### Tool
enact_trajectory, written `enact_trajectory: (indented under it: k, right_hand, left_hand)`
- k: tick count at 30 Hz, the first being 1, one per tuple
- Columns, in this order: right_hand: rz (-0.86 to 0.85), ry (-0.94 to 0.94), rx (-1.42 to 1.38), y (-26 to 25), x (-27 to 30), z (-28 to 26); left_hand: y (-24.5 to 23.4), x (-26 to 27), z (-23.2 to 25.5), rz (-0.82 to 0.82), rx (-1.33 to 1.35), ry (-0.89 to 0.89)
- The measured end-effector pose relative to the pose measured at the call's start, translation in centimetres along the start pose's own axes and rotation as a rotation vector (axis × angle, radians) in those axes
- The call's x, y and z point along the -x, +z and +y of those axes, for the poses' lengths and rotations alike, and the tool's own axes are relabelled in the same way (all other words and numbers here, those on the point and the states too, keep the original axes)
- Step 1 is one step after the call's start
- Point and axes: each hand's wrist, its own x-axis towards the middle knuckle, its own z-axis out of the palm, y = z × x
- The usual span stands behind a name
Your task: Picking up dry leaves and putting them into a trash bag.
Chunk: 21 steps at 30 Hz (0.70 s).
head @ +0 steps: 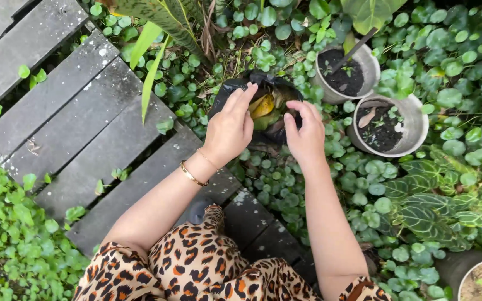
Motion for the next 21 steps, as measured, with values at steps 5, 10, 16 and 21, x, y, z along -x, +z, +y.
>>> enact_trajectory:
  k: [5,10,16,21]
  right_hand:
    - [0.021,-0.055,0.113,3.6,-2.7,-0.8]
    - [0.019,-0.108,0.141,6.9,-4.4,-0.1]
    - [-0.078,0.068,0.113,10.6,-4.1,3.8]
    - [-0.168,0.169,0.180,10.5,-4.2,4.1]
  left_hand:
    - [-0.7,-0.1,-4.5,0.096,0.022,0.045]
    - [0.2,0.1,-7.7,0.143,-0.002,0.044]
    - [3.7,0.0,-10.6,-0.039,0.047,-0.168]
    - [5.9,-1.2,-10.7,-0.040,0.114,-0.220]
